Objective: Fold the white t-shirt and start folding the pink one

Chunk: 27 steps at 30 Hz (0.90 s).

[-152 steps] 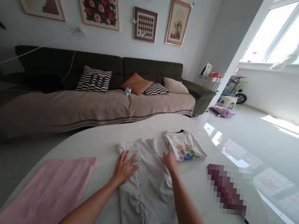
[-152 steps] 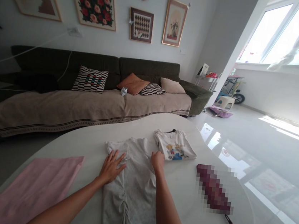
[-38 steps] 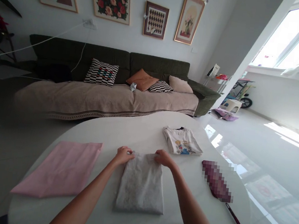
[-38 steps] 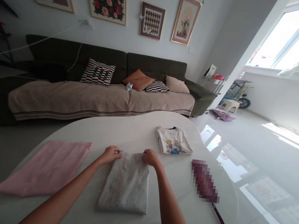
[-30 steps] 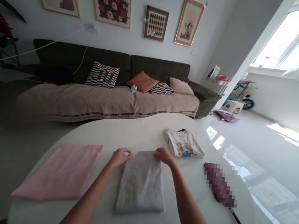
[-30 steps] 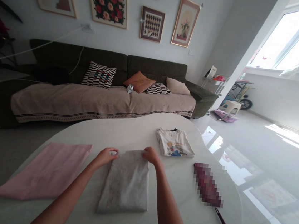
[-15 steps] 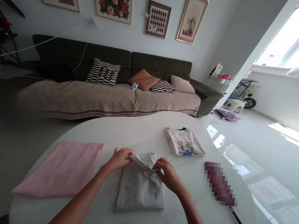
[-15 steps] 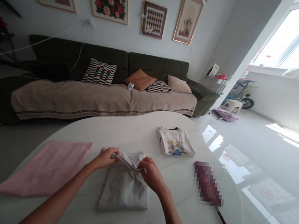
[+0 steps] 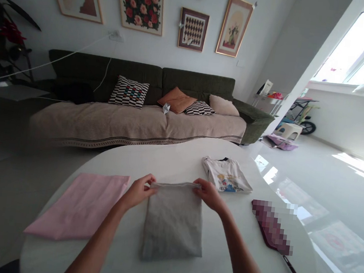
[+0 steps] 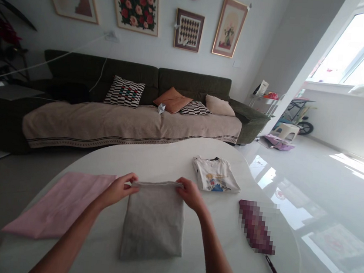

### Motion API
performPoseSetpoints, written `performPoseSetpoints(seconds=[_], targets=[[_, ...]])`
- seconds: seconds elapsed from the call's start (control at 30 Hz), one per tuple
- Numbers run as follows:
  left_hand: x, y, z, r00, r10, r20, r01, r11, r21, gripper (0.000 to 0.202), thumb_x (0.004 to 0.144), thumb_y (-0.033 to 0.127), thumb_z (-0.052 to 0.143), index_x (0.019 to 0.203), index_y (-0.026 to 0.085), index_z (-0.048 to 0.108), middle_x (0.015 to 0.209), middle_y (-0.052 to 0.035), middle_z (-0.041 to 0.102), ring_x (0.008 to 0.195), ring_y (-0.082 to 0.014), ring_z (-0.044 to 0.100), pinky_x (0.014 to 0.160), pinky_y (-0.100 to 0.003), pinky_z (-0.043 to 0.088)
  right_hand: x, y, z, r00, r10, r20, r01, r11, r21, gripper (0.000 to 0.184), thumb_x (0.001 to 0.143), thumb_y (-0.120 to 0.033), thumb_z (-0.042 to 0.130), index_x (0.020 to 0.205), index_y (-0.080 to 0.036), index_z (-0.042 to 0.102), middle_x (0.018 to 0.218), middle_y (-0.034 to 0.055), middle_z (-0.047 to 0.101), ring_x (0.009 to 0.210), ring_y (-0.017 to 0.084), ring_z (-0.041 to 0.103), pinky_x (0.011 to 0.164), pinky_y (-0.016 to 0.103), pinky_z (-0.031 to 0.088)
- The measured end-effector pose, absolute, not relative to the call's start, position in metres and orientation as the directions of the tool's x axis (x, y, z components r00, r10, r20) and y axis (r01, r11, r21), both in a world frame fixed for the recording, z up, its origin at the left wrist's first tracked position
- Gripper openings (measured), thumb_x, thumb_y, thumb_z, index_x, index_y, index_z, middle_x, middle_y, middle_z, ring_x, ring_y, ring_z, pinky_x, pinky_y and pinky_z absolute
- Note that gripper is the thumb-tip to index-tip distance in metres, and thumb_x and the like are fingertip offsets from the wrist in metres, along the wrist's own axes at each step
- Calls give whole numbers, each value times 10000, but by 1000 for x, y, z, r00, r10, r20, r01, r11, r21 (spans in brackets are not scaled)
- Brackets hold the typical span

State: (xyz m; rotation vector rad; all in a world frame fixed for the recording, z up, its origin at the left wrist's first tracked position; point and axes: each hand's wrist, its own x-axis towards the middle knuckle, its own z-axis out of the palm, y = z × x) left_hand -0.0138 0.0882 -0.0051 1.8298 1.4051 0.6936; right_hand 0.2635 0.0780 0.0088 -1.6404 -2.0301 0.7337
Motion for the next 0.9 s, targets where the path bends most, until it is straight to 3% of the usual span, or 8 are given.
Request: performPoseSetpoints(seconds=[0.13,0.23,0.33,0.47,0.6,0.73,0.8,0.9], targets=[[2,144,-52,56,994,-96,739,23,673,258,571,158,636,817,171,563,804,-9,588,790,-154,567,719,-232,404,246,126,-35,-116,987,-109,836,38,-547,195,803,-212,563,981,-131,569,959,54,584,875,153,547,793,317,434],[8,152,-77,41,990,-135,753,58,655,187,521,141,646,689,161,567,746,-14,591,833,-194,559,724,-251,391,237,132,-58,-68,979,-193,860,-40,-509,287,851,-332,523,1070,-146,530,1063,58,553,910,162,556,782,367,475],[6,150,-79,103,977,-185,730,52,682,100,521,145,630,581,154,550,596,13,557,729,-196,563,648,-246,389,239,128,-59,-53,976,-211,855,-65,-514,259,838,-342,540,984,-130,568,958,30,584,819,149,573,705,310,488],[-1,151,-41,267,953,-144,613,-53,788,120,570,184,600,683,148,586,630,32,574,667,-156,551,599,-221,394,259,109,-12,-47,997,-58,820,6,-572,106,747,-227,588,768,-123,586,692,-17,563,694,130,543,611,223,421],[-3,149,15,390,919,60,413,-233,881,257,642,267,599,877,170,562,816,23,599,782,-132,546,703,-217,417,268,57,56,-56,967,247,778,198,-596,136,762,-191,498,886,-171,551,819,0,561,769,124,517,685,219,411],[5,144,27,458,851,258,264,-407,875,300,682,246,584,975,189,557,906,-5,609,885,-154,552,811,-283,426,229,-9,72,-147,818,556,791,435,-431,237,755,-95,433,933,-191,557,905,51,556,845,167,508,762,283,416],[9,143,11,422,874,239,402,-417,815,292,687,191,564,979,203,584,1032,-21,600,1005,-174,528,888,-305,406,200,-36,55,-232,823,519,797,467,-383,300,774,-90,403,995,-212,566,942,73,564,899,198,506,799,332,418],[4,140,-22,258,950,173,641,-303,705,440,639,66,543,1063,180,581,1149,-63,563,1104,-203,487,971,-324,358,171,-61,24,-379,850,365,748,514,-421,341,798,-148,411,1064,-291,570,994,45,590,931,207,532,799,332,441]])
